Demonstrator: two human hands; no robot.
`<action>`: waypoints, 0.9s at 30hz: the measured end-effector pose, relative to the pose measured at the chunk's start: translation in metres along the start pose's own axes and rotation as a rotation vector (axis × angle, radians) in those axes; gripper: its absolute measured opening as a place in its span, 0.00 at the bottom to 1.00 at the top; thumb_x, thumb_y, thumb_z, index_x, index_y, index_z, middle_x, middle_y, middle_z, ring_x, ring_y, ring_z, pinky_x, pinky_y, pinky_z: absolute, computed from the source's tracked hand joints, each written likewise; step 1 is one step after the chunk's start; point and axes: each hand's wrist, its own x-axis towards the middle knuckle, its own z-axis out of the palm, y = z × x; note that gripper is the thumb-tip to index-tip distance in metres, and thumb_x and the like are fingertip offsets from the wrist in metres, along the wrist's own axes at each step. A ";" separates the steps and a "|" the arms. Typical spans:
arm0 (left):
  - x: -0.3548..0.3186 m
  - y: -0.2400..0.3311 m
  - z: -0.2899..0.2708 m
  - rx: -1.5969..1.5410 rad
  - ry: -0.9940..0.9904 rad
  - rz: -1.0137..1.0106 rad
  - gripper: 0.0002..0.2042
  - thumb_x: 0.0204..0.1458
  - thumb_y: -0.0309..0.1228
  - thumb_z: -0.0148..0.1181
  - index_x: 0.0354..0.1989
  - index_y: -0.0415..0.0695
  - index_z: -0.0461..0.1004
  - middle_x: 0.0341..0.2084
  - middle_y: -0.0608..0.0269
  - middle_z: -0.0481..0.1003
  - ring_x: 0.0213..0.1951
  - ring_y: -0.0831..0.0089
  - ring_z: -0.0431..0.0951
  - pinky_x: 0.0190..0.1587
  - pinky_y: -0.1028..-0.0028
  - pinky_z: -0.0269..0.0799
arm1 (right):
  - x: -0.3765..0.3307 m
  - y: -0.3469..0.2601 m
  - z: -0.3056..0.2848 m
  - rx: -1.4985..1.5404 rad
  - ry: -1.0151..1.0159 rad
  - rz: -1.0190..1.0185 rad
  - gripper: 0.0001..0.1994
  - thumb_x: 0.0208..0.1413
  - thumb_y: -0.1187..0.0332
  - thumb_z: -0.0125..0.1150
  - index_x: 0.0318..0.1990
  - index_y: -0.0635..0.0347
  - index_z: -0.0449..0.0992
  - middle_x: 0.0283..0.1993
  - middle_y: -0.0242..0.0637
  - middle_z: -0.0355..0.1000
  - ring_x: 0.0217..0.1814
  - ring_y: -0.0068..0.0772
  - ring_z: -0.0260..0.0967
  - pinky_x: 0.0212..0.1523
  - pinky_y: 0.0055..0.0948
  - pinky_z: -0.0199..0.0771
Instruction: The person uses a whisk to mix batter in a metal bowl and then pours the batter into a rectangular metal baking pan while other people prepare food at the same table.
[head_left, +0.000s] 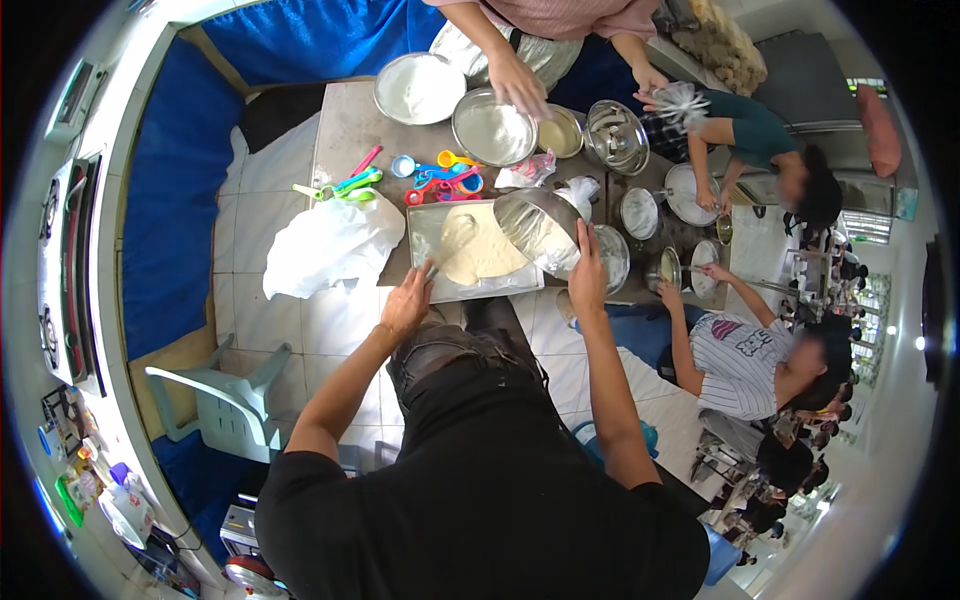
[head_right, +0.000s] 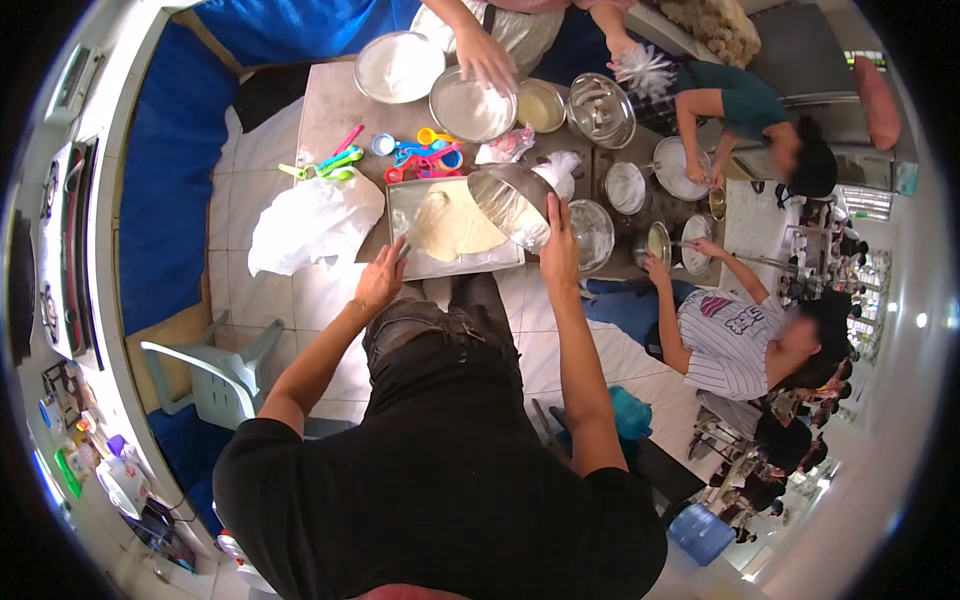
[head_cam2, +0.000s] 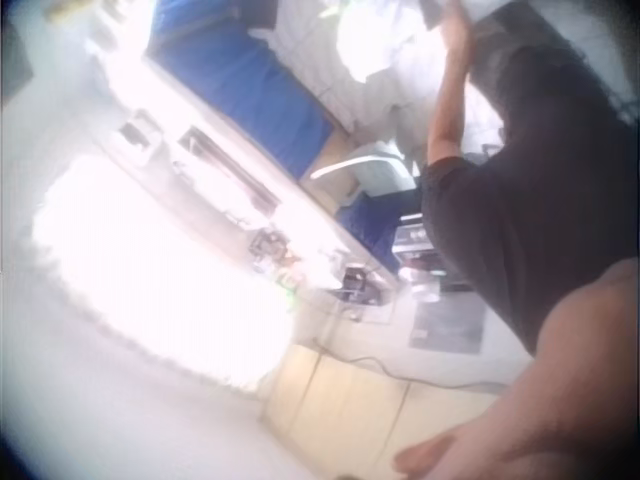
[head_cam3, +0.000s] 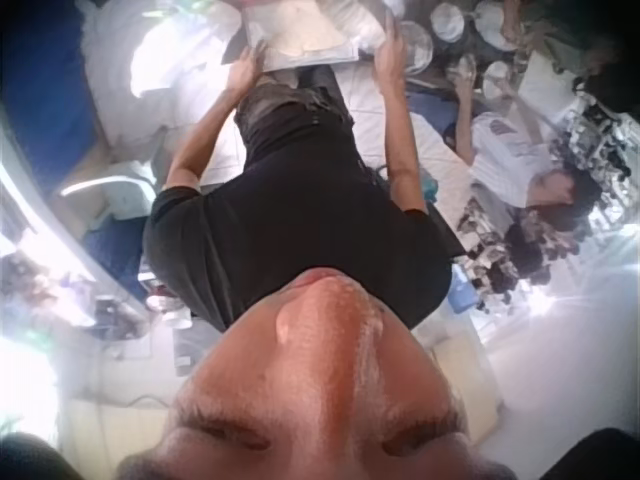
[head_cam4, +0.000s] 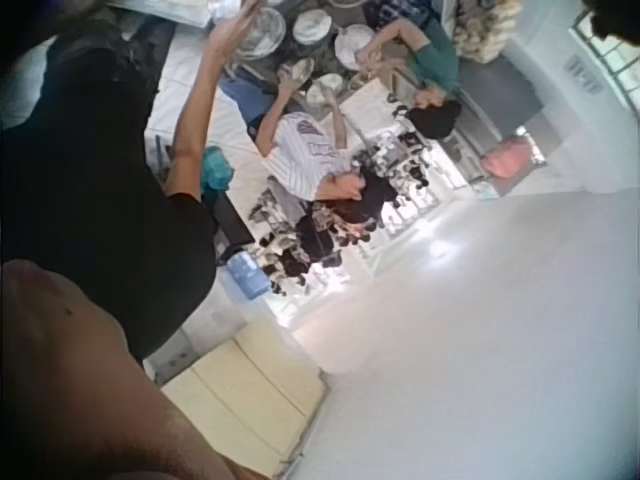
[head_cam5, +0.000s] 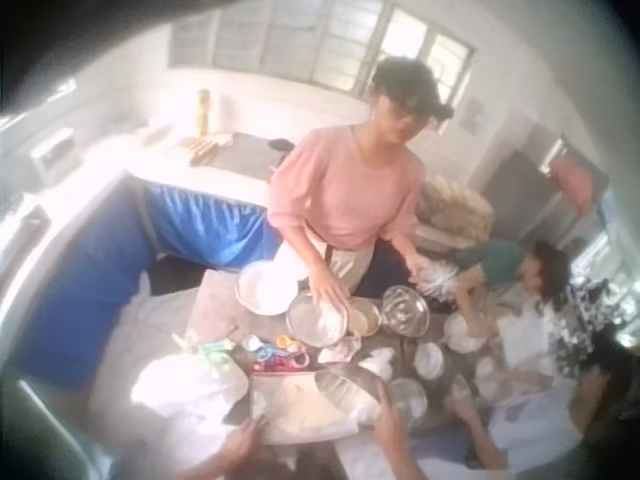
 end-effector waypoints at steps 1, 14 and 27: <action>0.000 -0.012 0.016 -0.013 -0.002 -0.006 0.25 0.67 0.35 0.51 0.72 0.45 0.60 0.44 0.42 0.76 0.37 0.39 0.81 0.39 0.46 0.79 | -0.004 0.003 -0.002 -0.011 -0.009 -0.003 0.47 0.51 0.88 0.56 0.78 0.37 0.54 0.77 0.53 0.57 0.57 0.70 0.73 0.49 0.56 0.80; 0.012 -0.059 0.073 0.084 -0.082 -0.284 0.27 0.66 0.32 0.50 0.72 0.37 0.59 0.49 0.33 0.74 0.39 0.38 0.82 0.43 0.47 0.80 | -0.009 -0.006 -0.003 0.038 -0.005 -0.014 0.45 0.53 0.88 0.53 0.79 0.40 0.52 0.77 0.51 0.58 0.63 0.67 0.69 0.56 0.56 0.77; -0.018 -0.066 0.054 0.142 -0.152 -0.231 0.29 0.60 0.30 0.55 0.71 0.40 0.60 0.53 0.28 0.71 0.37 0.34 0.82 0.39 0.44 0.80 | -0.009 0.005 -0.009 0.063 0.062 0.025 0.46 0.52 0.88 0.53 0.79 0.40 0.54 0.77 0.50 0.58 0.63 0.67 0.70 0.54 0.54 0.76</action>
